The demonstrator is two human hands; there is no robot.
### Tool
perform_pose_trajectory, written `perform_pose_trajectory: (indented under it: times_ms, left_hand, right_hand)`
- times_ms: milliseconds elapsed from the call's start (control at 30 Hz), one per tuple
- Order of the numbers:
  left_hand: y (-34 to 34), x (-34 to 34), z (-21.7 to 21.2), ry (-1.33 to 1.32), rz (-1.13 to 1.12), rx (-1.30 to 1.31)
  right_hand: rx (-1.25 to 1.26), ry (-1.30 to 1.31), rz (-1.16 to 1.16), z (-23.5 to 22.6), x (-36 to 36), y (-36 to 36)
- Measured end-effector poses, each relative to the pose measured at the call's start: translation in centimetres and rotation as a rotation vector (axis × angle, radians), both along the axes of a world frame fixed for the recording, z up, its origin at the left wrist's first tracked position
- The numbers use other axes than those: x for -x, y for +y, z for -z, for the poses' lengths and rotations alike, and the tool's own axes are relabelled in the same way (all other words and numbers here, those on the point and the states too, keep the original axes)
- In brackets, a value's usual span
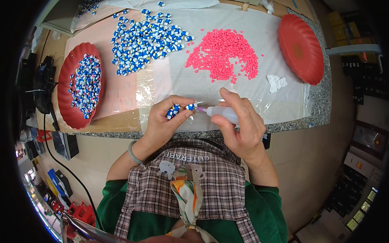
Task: Gluing small blue decorative eyes or pieces onto pink plastic toy components.
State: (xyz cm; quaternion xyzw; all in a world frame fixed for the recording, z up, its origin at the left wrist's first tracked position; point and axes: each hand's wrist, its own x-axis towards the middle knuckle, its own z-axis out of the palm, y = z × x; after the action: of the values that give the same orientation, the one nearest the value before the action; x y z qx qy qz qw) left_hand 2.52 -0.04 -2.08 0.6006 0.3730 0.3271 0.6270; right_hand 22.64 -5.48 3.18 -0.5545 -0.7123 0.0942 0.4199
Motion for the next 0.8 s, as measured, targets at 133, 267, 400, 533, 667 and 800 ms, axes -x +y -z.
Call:
perform_pose_trajectory:
  times_ms: [133,267,400,533,667,800]
  left_hand:
    - [0.0,-0.1,0.1,0.002,-0.007,-0.013]
    - [0.0,-0.2,0.2,-0.017,-0.011,0.01]
    - [0.0,-0.1,0.0,0.013,-0.006,-0.027]
    - [0.0,-0.1,0.0,0.026,-0.014,-0.039]
    - [0.0,-0.1,0.1,0.014,-0.014,-0.039]
    - [0.0,-0.2,-0.1,0.024,-0.009,-0.029]
  right_hand:
    - [-0.013,0.0,-0.014,0.0,-0.1,0.1]
    - [0.024,0.085,0.022,0.2,-0.5,0.1]
    - [0.213,0.559,0.108,1.3,-2.4,-0.4]
    - [0.245,1.033,0.003,1.7,-4.3,1.2]
    - [0.41,0.922,0.17,2.5,-5.3,1.4]
    - [0.423,0.235,0.401,4.1,-5.9,1.7]
